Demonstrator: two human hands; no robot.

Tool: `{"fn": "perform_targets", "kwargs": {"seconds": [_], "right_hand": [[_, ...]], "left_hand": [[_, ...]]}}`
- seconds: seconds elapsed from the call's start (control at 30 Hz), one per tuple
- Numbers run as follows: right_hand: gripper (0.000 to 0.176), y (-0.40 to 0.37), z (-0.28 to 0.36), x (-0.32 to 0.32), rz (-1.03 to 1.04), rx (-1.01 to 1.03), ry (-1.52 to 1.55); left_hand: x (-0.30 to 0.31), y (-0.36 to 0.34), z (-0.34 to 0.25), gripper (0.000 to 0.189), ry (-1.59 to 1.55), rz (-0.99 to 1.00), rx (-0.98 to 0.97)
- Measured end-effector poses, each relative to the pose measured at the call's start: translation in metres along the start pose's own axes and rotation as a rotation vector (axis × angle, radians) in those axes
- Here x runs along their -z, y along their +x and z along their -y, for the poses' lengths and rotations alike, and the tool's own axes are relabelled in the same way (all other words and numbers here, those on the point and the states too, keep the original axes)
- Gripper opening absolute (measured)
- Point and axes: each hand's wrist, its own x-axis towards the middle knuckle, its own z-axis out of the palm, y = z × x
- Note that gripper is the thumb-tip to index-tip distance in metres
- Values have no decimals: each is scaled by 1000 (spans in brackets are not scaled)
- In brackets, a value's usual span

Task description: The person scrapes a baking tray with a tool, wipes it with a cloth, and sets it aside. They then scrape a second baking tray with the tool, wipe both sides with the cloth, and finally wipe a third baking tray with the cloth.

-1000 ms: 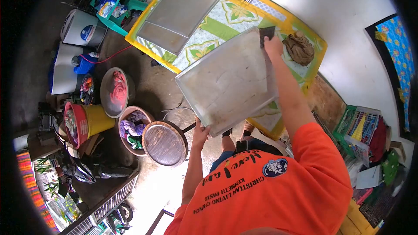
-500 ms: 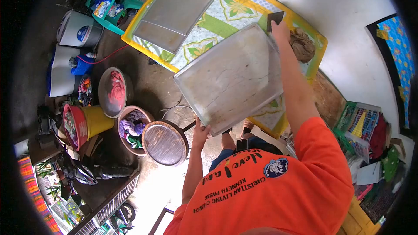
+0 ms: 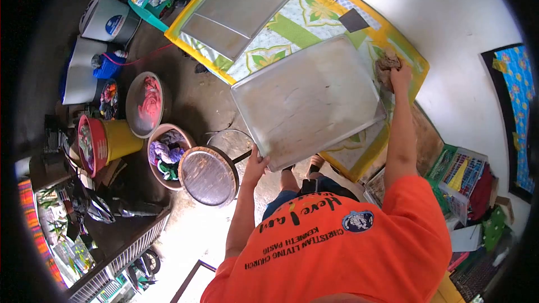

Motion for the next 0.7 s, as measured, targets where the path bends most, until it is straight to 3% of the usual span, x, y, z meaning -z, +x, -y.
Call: {"fn": "perform_targets", "kwargs": {"seconds": [0.07, 0.17, 0.27, 0.33, 0.4, 0.47, 0.53, 0.6, 0.67, 0.7], "right_hand": [[48, -37, 51, 29, -22, 126, 262], [45, -60, 88, 26, -8, 331, 127], [46, -36, 72, -66, -135, 434, 88], [50, -78, 116, -76, -247, 494, -120], [50, -110, 164, -93, -62, 537, 102], [49, -168, 208, -114, -42, 669, 59], [39, -220, 248, -129, 210, 770, 217], [30, -268, 276, -156, 242, 983, 437], [25, -293, 297, -127, 521, 1032, 497], [25, -302, 305, -109, 679, 948, 586]], "left_hand": [[-1, 4, -5, 80, 16, 17, -15], [-10, 8, -10, 81, 50, 35, 20], [-23, 13, -20, 83, 56, 72, 41], [-28, 19, -15, 85, 92, 103, 37], [-28, 20, -19, 83, 78, 93, 28], [-30, 15, -24, 82, 57, 87, 37], [-31, 11, -31, 82, 32, 79, 57], [-31, 12, -29, 81, 52, 70, 22], [-32, 14, -22, 80, 62, 66, 13], [-30, 16, -16, 80, 65, 66, 21]]}}
